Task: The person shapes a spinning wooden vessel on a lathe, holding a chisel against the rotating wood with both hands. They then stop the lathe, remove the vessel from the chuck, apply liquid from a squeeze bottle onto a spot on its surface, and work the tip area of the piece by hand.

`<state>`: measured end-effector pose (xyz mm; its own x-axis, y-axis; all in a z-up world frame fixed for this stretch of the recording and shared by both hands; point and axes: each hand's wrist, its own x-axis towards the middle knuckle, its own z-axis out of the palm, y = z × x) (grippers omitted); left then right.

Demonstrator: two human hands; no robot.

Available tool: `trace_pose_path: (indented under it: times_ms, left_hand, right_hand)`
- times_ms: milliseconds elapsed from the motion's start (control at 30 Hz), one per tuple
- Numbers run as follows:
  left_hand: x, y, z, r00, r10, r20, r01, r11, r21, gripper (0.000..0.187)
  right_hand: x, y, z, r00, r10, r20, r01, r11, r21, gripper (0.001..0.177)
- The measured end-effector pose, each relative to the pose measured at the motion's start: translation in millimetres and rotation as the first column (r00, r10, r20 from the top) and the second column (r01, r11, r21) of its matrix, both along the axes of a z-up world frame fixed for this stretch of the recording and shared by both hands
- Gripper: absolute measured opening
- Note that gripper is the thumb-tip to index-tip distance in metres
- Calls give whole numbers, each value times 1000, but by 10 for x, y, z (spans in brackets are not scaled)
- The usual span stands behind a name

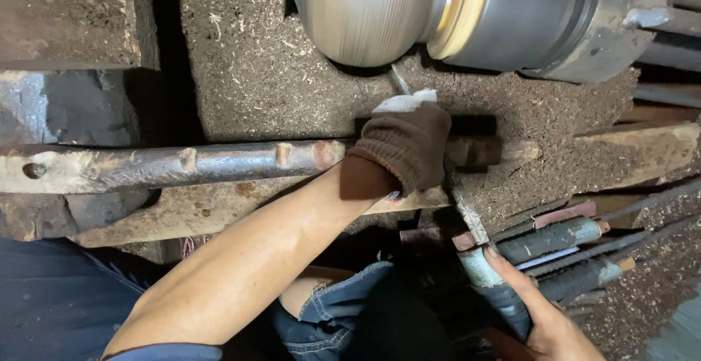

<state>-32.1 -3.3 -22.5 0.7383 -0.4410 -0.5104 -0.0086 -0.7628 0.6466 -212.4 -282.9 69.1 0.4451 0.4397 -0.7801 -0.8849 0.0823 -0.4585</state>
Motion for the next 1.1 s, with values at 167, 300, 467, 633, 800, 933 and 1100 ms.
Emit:
trace_pose_path:
  times_ms: [167, 300, 467, 633, 800, 933, 1100]
  left_hand:
    - [45, 31, 50, 999, 16, 34, -14, 999, -46, 18]
    - [151, 15, 76, 995, -82, -54, 82, 997, 14, 21]
    - [179, 19, 62, 976, -191, -105, 199, 978, 65, 22]
    - [151, 19, 85, 990, -142, 19, 142, 990, 22, 22]
    - [147, 28, 69, 993, -118, -15, 119, 993, 23, 20]
    - [77, 17, -4, 995, -88, 36, 87, 996, 9, 17]
    - [82, 4, -82, 994, -84, 65, 87, 996, -33, 15]
  right_hand:
    - [-60, 97, -1, 985, 57, 165, -58, 998, -3, 106]
    - [-100, 223, 35, 999, -14, 43, 21, 987, -162, 101]
    - [-105, 249, 14, 984, 171, 44, -151, 943, -297, 99]
    - [-235, 210, -23, 999, 28, -18, -32, 966, -257, 85]
    - [-286, 165, -68, 988, 150, -26, -150, 929, -338, 90]
    - [-317, 144, -110, 982, 186, 26, -167, 928, -334, 79]
    - [-1072, -828, -1227, 929, 360, 89, -294, 861, -415, 69]
